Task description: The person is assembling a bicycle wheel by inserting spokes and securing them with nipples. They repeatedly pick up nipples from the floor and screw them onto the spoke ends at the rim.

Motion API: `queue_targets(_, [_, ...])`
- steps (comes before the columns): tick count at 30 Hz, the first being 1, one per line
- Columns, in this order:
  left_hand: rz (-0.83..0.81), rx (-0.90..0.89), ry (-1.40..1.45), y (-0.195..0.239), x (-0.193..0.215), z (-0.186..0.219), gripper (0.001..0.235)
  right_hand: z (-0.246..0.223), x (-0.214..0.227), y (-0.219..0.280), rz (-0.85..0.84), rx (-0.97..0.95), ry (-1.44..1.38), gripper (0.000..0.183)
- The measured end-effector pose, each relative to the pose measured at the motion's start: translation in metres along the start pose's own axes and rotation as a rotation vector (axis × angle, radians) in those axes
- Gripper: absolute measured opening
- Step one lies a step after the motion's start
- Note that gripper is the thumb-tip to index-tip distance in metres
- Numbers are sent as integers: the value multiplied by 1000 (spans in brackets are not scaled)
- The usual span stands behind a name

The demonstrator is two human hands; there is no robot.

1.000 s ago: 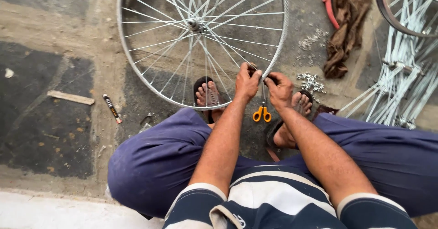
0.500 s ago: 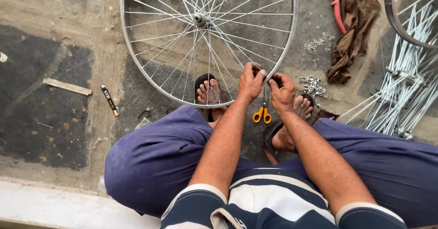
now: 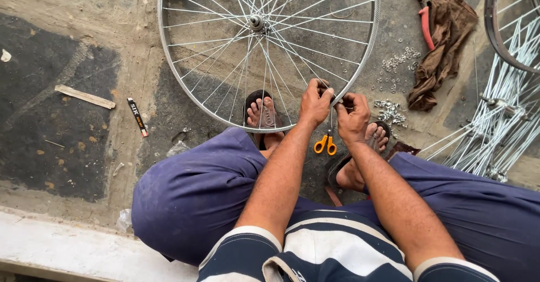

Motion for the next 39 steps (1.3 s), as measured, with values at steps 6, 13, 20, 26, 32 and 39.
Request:
queue_targets(6, [12, -34, 49, 3, 1, 7, 26, 0, 1, 0, -8, 7, 77, 14])
queue_targets(13, [-2, 36, 44, 5, 1, 12, 28, -1, 0, 2, 3, 40, 130, 12])
queue_targets(20, [-2, 6, 84, 3, -1, 8, 28, 3, 1, 2, 0, 42, 85, 12])
queue_targets(26, [4, 27, 62, 3, -1, 7, 29, 1, 1, 2, -19, 45, 124, 10])
queue_targets(32, [11, 7, 81, 3, -2, 6, 32, 6, 0, 2, -31, 5, 71, 8])
queue_targets(39, [17, 7, 59, 1, -2, 4, 32, 6, 0, 1, -19, 49, 122, 9])
Point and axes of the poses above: each hand's wrist, its own y-axis away from the middle knuckle, its own x-axis out of the back of the hand, z = x × y, the point moved 2 cm from there along -y, towards the middle knuckle, and after that the axes turned 7 degrees about y, right-handed, at the moved point
